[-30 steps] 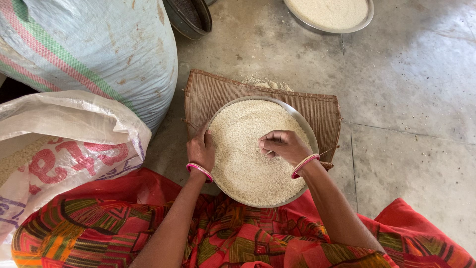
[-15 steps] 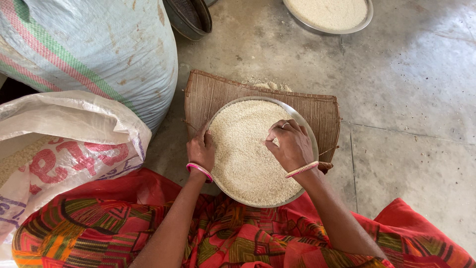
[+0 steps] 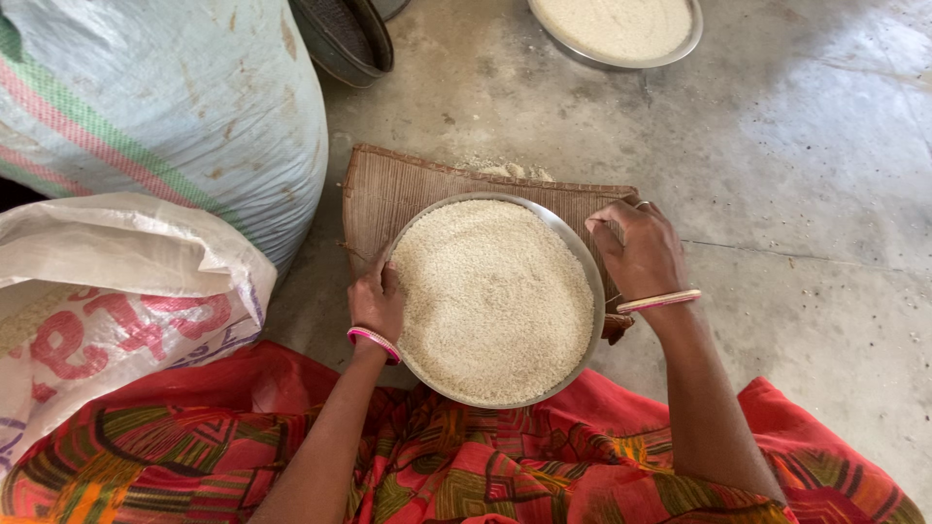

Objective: The person sits on the floor and sifts through a large metal tray of white grains by hand, picking out small impurities and discarding them. The person repeatedly spreads and inspects the grains in the tray.

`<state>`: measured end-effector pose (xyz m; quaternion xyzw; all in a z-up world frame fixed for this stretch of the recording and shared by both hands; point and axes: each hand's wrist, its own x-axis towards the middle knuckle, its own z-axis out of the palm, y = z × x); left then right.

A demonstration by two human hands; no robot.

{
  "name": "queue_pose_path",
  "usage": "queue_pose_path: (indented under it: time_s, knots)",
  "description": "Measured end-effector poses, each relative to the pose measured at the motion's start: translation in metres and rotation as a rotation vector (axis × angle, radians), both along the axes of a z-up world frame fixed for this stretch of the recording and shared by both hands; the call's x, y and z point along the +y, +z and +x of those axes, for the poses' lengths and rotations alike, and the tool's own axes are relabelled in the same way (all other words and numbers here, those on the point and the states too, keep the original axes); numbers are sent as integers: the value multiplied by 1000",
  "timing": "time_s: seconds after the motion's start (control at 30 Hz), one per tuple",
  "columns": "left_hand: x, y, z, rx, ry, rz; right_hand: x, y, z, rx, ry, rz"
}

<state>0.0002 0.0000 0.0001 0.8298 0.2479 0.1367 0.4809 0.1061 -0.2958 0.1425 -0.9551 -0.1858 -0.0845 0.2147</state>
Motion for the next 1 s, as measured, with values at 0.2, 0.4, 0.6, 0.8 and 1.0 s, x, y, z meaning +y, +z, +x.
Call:
queue_pose_path:
  time_s: [0.2,0.4,0.6,0.8,1.0]
  knots:
    - [1,-3,1,-27,-16,77,-40,8,13,-23,12,87]
    - [1,2,1,-9,-19,65,-76,21,11,-289,-436,-391]
    - [0,-1,1,5,-5,41,-45,8,7,-213,-279,-182]
    - [-1,2,0,-53,5,77,14,-50,11,313,43,109]
    - [-3,13,-1,350,51,-93,47,-107,52,318,153,202]
